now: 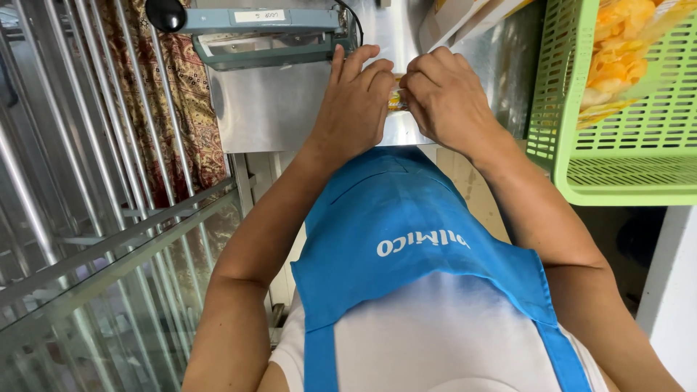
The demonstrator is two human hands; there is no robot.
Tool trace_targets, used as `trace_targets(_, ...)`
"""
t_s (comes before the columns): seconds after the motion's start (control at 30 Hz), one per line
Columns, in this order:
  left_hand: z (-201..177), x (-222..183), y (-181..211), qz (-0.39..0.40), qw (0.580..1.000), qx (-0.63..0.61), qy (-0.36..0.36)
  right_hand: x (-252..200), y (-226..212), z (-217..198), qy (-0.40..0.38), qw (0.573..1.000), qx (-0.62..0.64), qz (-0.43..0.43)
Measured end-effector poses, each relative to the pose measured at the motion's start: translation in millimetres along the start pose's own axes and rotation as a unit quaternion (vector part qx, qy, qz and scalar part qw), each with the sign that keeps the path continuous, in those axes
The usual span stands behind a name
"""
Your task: Sealing plastic pouches filled with dried fruit using a manual heat sealer.
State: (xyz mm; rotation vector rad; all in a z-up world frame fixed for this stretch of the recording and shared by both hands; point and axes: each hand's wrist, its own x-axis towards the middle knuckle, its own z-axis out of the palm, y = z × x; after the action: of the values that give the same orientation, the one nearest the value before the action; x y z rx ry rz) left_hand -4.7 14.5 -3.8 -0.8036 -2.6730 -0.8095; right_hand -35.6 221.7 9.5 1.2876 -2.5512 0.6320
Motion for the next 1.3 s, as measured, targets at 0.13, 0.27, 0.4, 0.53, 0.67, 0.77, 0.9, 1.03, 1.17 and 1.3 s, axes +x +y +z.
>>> trace_targets(0.13,9.3,-0.2,-2.9,0.009,1.0,-0.002,0.011,2.2,-4.0,8.8,0.012,1.0,-0.029,0.003)
trace_targets(0.27,8.8,0.3,-2.1,-0.004,0.999,-0.033,0.024,2.3,-4.3,7.0,0.021,0.998,-0.055,-0.008)
trace_targets(0.4,8.3,0.7,-0.6,-0.003,0.999,-0.018,0.028,5.7,-4.3,1.3,0.017,0.998,-0.052,-0.016)
trace_targets(0.53,9.6,2.3,-3.3,0.002,0.999,-0.031,0.028,6.9,-0.5,1.1,0.012,0.997,-0.067,-0.029)
trace_targets(0.67,5.3,0.0,-7.4,0.003,1.0,-0.024,0.015,-7.4,13.0,-5.0,-0.045,0.995,-0.091,-0.025)
trace_targets(0.77,3.0,-1.5,-9.0,0.003,1.0,-0.011,-0.003,-18.2,20.4,-7.8,-0.033,0.997,-0.072,-0.022)
trace_targets(0.9,-2.9,-4.5,-11.2,0.0,1.0,0.006,-0.008,-25.1,21.4,-13.1,-0.021,0.999,-0.049,-0.011)
trace_targets(1.03,-2.4,-7.7,-14.3,-0.009,0.999,0.031,-0.008,-27.7,18.9,-15.4,-0.012,1.0,-0.027,-0.002)
trace_targets(1.17,-8.3,-12.5,-19.0,-0.022,0.998,0.054,-0.031,-34.8,21.5,-14.9,0.003,1.0,-0.029,-0.002)
trace_targets(1.3,-10.4,-19.5,-25.3,-0.034,0.998,0.034,-0.03,-39.0,25.2,-12.0,0.015,0.999,-0.035,0.008)
